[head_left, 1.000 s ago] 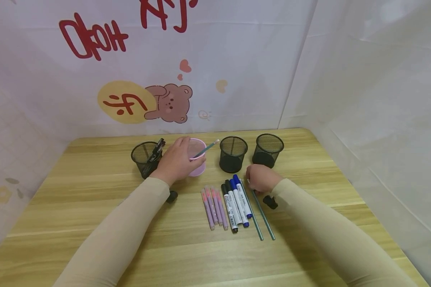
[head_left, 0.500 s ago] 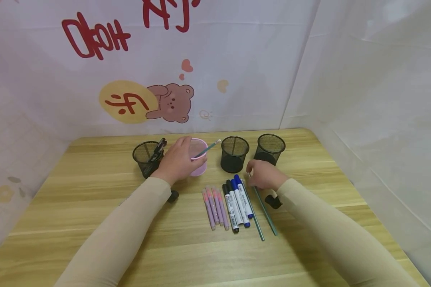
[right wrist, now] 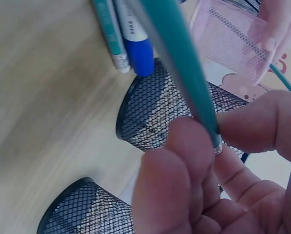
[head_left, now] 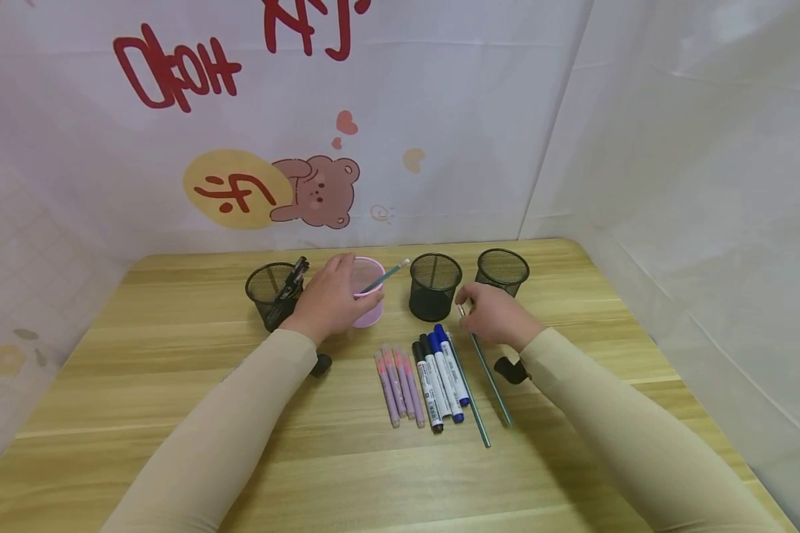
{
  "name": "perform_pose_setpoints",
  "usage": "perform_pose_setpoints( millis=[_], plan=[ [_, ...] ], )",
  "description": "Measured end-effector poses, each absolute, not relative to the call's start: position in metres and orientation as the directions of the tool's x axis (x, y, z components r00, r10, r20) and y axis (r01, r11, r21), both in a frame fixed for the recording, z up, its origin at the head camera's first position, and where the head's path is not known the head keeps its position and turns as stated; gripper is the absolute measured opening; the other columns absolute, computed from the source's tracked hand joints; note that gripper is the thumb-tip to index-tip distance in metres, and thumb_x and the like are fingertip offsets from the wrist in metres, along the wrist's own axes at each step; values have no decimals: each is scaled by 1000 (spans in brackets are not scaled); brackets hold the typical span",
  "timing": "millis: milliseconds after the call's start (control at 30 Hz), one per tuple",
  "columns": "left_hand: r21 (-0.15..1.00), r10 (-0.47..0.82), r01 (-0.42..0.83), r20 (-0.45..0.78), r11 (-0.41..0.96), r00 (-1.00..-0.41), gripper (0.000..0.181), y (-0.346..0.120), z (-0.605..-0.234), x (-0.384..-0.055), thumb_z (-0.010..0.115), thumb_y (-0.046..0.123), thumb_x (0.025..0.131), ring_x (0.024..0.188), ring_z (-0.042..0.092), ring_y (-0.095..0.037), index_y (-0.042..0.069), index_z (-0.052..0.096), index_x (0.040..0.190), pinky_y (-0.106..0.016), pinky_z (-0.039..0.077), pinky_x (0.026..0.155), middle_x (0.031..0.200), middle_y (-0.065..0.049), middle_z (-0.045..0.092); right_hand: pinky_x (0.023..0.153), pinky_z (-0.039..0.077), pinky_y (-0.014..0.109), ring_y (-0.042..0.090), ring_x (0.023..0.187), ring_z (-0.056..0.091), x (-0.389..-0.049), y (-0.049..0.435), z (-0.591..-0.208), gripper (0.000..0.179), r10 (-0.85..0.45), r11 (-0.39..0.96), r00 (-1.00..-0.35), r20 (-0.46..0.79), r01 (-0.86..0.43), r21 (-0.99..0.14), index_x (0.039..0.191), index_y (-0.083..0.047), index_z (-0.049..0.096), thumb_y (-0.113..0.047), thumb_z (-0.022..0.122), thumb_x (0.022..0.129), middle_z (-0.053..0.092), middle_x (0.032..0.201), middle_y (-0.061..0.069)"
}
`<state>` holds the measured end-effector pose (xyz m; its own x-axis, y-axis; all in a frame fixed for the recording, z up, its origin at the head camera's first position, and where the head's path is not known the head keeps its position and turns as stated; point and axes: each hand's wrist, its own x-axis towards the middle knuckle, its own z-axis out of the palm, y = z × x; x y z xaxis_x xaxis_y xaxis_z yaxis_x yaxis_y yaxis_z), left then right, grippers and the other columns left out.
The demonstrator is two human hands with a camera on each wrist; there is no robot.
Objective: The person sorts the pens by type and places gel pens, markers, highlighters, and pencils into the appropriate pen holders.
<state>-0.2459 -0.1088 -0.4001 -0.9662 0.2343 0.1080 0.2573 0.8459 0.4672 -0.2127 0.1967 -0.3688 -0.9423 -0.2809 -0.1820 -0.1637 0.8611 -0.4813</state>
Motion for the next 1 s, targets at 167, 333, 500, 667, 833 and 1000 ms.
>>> perform_pose_setpoints(
  millis=[167, 333, 500, 667, 833, 1000],
  plan=[
    [468, 234, 257, 108, 846, -966, 98, -109, -401, -246, 66, 67, 92, 146, 46, -39, 6, 33, 161, -61, 42, 119, 164, -16, 40, 60, 47, 29, 14, 59, 54, -211, 197, -365, 40, -283, 822, -946, -156, -156, -548, 132, -2, 60, -7, 64, 93, 59, 80, 3],
    [465, 234, 257, 107, 848, -966, 98, -109, -401, -246, 66, 66, 92, 147, 46, -39, 5, 32, 162, -61, 42, 119, 164, -16, 39, 59, 54, 30, 18, 61, 63, -210, 198, -361, 40, -276, 775, -950, -145, -132, -617, 136, -6, 56, -7, 59, 96, 68, 88, 7],
    [457, 233, 254, 104, 852, -967, 99, -109, -402, -246, 65, 66, 93, 148, 45, -38, 5, 32, 162, -60, 41, 120, 165, -16, 39, 62, 57, 31, 19, 65, 66, -210, 199, -359, 40, -286, 748, -954, -91, -162, -643, 138, -9, 54, -7, 58, 98, 72, 91, 8],
    [455, 232, 252, 100, 854, -967, 100, -109, -403, -247, 65, 67, 92, 148, 44, -38, 5, 31, 162, -60, 41, 121, 165, -16, 38, 64, 56, 32, 18, 67, 65, -209, 198, -357, 43, -281, 715, -960, -19, -196, -671, 137, -8, 53, -5, 60, 95, 70, 90, 9],
    [457, 233, 255, 104, 852, -967, 99, -109, -402, -246, 65, 67, 92, 147, 45, -38, 5, 32, 162, -60, 41, 120, 165, -16, 39, 64, 53, 33, 19, 69, 63, -208, 197, -353, 46, -273, 681, -960, 57, -234, -694, 137, -8, 53, -3, 62, 92, 67, 90, 9],
    [457, 232, 256, 109, 852, -967, 99, -109, -403, -247, 66, 67, 92, 147, 46, -38, 6, 32, 162, -60, 42, 119, 165, -16, 39, 61, 51, 30, 20, 69, 60, -208, 195, -350, 48, -247, 626, -962, 115, -249, -739, 138, -8, 52, -2, 62, 92, 64, 92, 8]
  ],
)
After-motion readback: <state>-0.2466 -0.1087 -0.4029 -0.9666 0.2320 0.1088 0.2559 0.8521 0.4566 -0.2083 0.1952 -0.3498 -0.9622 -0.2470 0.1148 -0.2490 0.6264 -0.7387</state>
